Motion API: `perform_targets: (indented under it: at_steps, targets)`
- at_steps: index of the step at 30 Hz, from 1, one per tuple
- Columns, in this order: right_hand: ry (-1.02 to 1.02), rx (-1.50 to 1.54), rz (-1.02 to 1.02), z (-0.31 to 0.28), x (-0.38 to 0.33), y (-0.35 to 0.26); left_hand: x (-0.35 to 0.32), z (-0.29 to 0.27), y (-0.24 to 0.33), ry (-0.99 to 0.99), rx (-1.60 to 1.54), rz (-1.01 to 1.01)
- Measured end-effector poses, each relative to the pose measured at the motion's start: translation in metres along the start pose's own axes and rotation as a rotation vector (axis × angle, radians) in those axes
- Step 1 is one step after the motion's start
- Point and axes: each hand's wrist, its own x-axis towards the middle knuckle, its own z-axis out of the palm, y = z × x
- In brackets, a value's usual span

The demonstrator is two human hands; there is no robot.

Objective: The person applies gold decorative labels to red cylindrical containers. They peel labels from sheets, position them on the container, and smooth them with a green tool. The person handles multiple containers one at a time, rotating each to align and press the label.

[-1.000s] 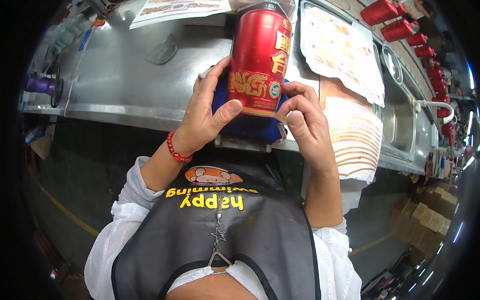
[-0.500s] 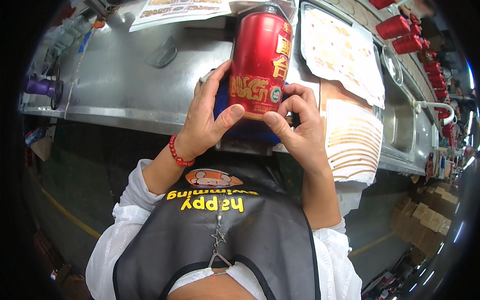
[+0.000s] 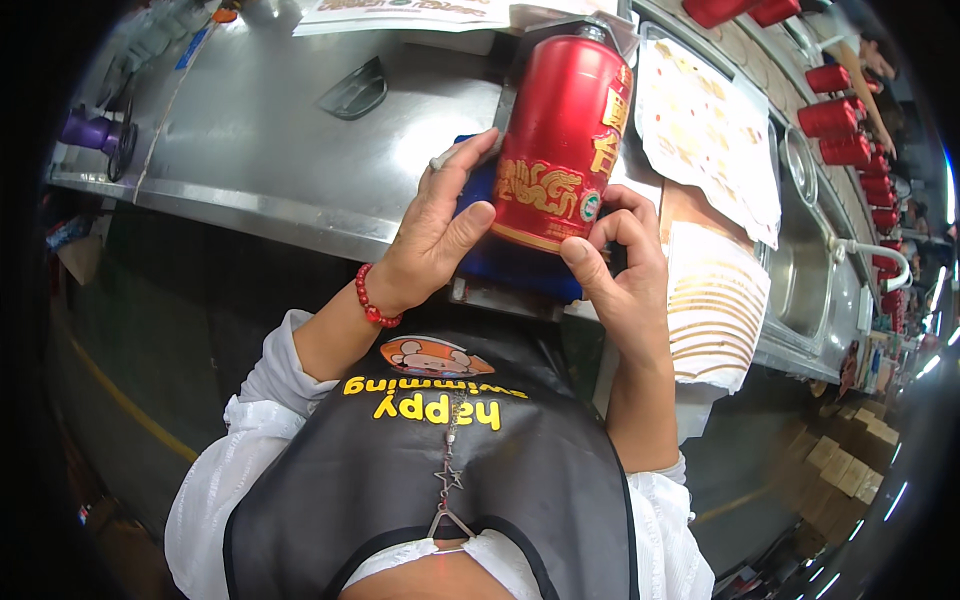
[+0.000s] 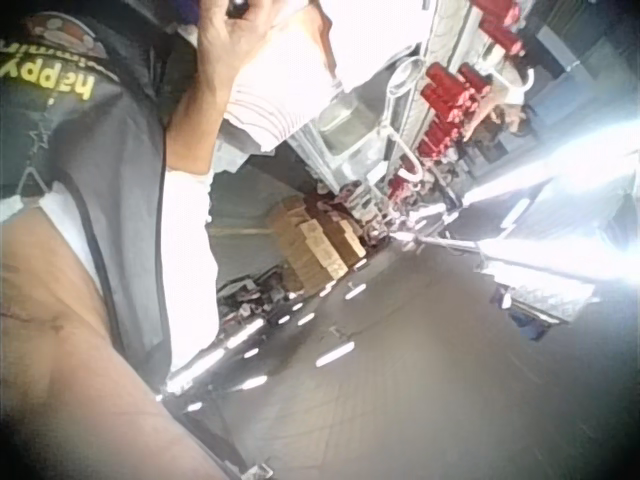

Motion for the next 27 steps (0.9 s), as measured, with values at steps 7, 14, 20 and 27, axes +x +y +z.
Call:
perform_targets:
  at_steps: [7, 14, 20, 27]
  targets:
    - [-0.011, 0.033, 0.005, 0.000, 0.000, 0.002, -0.002, -0.003, 0.001, 0.016, 0.099, 0.024]
    - [-0.019, -0.014, -0.029, 0.000, 0.002, -0.001, -0.029, 0.003, 0.028, 0.104, 0.361, 0.367]
    - [-0.025, -0.038, -0.025, -0.003, 0.002, 0.000, -0.041, 0.000, 0.008, 0.097, 0.457, 0.299]
    - [-0.082, 0.144, 0.008, -0.006, 0.001, 0.003, -0.027, 0.000, 0.014, 0.114, 0.701, 0.638]
